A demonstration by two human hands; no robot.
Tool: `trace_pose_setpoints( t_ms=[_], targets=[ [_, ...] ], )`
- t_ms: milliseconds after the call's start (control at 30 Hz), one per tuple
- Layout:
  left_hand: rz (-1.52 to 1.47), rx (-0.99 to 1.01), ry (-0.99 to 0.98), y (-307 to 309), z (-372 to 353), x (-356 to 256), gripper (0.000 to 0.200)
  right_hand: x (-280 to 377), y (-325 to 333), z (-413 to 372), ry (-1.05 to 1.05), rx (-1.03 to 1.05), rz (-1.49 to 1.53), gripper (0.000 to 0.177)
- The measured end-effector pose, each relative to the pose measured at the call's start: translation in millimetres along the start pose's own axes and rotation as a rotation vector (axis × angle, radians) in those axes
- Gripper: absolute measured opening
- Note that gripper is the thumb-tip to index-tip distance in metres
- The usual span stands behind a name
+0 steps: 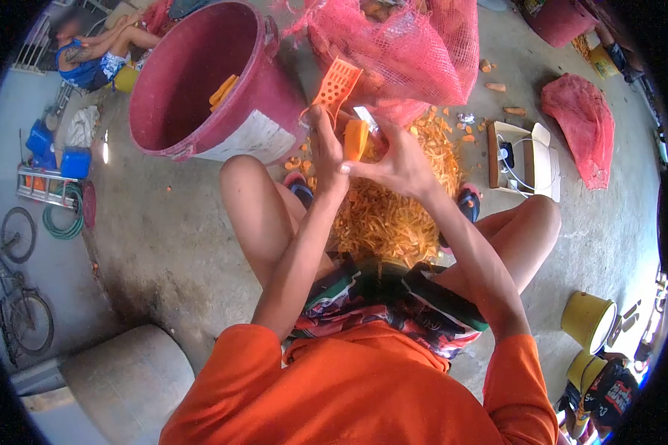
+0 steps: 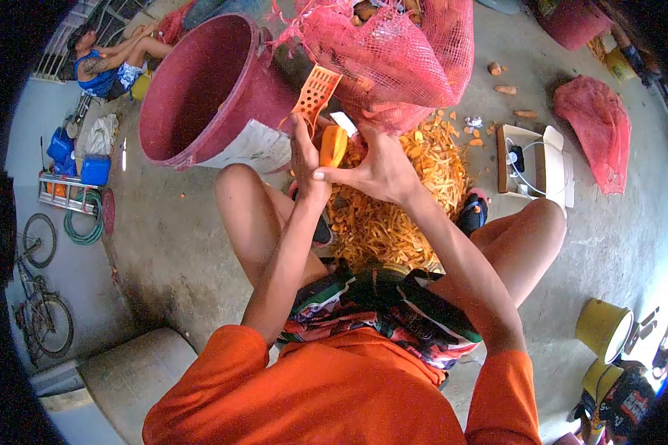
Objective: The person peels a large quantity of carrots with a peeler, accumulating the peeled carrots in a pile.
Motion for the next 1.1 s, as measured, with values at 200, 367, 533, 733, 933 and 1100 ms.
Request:
trace_pose_setpoints(
  t_ms=[200,367,533,733,933,1100],
  targets=[
    [-0.163,0.046,0.106,-9,-13,-29,0.06,-5,-3,-2,-0.061,0.03,-0.042,0.089],
    [-0.218,0.119,0.152,-11,-12,-19,0.061,1,-6,-4,0.155,-0.095,0.105,0.083],
    [-0.074,-0.072,0.105,9,0,7,0.062,-13,-23,-11,-0.134,0.078,0.014,0.07],
    [-0.161,-0.178,0.313,15,-8,21,0.057,-10,-35,-16,-0.124,0.06,0.013,0.068],
    [-0.614,-0.076,0.238,-2,-6,28,0.054,1,-25,-11,-0.112,-0.01,0.034,0.068],
    [-0.682,-0.047,0.264,-4,-4,29,0.056,-10,-17,-7,-0.185,0.022,-0.085,0.085]
  ],
)
Point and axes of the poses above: each hand's wrist, its own z-axis towards the middle knuckle, its own y-axis out of the back of the hand, x = y × z, the point moved 9 cm from there along z, towards the middle knuckle, and after that the axes turned 12 degrees about z, right-handed, at the moved point
